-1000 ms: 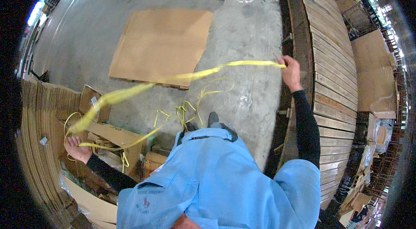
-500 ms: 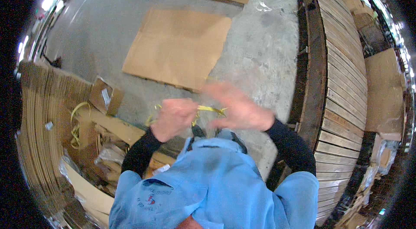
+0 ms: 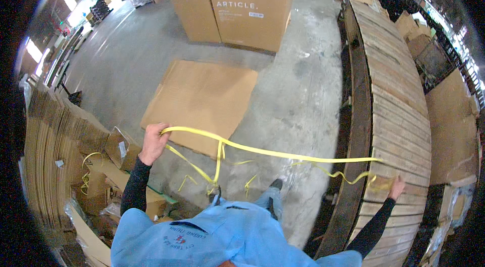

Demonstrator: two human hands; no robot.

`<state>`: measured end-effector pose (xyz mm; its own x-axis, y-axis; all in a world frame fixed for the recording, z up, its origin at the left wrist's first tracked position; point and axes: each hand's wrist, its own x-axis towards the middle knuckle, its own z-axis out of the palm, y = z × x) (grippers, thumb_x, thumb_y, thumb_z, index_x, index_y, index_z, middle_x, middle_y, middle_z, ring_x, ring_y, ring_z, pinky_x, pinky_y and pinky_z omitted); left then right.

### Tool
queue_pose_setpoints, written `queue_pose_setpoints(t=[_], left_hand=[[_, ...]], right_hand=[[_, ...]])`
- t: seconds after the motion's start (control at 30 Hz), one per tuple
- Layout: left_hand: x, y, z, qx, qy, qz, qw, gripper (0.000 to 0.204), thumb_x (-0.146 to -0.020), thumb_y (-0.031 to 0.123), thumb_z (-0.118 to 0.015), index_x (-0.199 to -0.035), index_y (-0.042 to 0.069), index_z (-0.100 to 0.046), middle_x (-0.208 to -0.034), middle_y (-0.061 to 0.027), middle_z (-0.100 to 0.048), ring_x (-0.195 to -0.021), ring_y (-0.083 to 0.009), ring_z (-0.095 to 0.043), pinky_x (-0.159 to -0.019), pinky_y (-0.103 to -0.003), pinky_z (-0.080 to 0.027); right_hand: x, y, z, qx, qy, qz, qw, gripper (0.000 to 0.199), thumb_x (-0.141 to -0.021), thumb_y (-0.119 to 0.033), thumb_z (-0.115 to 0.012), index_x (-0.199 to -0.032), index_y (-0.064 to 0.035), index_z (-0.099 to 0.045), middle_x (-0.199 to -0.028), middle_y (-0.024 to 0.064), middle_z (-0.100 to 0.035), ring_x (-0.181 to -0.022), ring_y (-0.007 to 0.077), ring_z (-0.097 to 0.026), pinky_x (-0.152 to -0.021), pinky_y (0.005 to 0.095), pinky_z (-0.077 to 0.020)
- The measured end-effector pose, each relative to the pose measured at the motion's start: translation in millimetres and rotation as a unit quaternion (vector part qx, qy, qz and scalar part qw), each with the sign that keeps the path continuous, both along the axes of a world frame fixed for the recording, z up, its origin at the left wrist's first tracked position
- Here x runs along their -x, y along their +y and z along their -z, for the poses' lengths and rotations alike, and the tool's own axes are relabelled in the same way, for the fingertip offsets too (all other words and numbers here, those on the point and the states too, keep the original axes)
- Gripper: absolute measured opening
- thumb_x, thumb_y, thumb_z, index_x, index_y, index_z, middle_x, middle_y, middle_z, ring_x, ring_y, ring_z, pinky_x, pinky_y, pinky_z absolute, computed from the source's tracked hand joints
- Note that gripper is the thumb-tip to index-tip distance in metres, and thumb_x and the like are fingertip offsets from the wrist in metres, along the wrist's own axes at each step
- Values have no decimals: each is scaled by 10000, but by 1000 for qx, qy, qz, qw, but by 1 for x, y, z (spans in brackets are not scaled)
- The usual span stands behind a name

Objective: The person lifts a large cardboard box onto a stack, then uses a yellow strap to secure it. They wrap the strap around the box, tie a knot, and reinforce the knot with small cardboard pieces. Finally, they pick up and briefly inspect a small paper document.

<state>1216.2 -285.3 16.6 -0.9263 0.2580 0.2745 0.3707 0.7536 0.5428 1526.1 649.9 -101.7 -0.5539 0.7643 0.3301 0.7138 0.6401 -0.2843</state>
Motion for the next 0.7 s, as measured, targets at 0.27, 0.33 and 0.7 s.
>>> queue_pose_setpoints(t=[0.27,0.33,0.7], left_hand=[[56,328,-95,181,123,317,923,137,-774,187,-626,-866,91,-660,-672,-130,-606,-672,-319,-635,-583,-437,-494],[74,392,-108,167,234,362,887,129,-765,212,-634,-804,89,-641,-663,-135,-611,-681,-314,-648,-587,-433,-502],[345,362,-130,35,239,148,959,202,-817,118,-582,-979,13,-641,-777,-176,-626,-699,-272,-628,-663,-351,-497]], right_hand=[[247,-304,-165,377,183,-475,773,710,-837,-170,-698,-1433,0,-351,-1432,157,-443,-1317,268,-426,-1111,399,-302],[276,-344,-181,319,99,-590,735,827,-800,-211,-746,-1460,-4,-294,-1392,164,-477,-1256,259,-490,-1079,399,-340],[333,-47,-227,365,431,-222,795,428,-990,-125,-459,-1408,-37,-436,-774,-93,-360,-628,2,-302,-522,160,-273]])
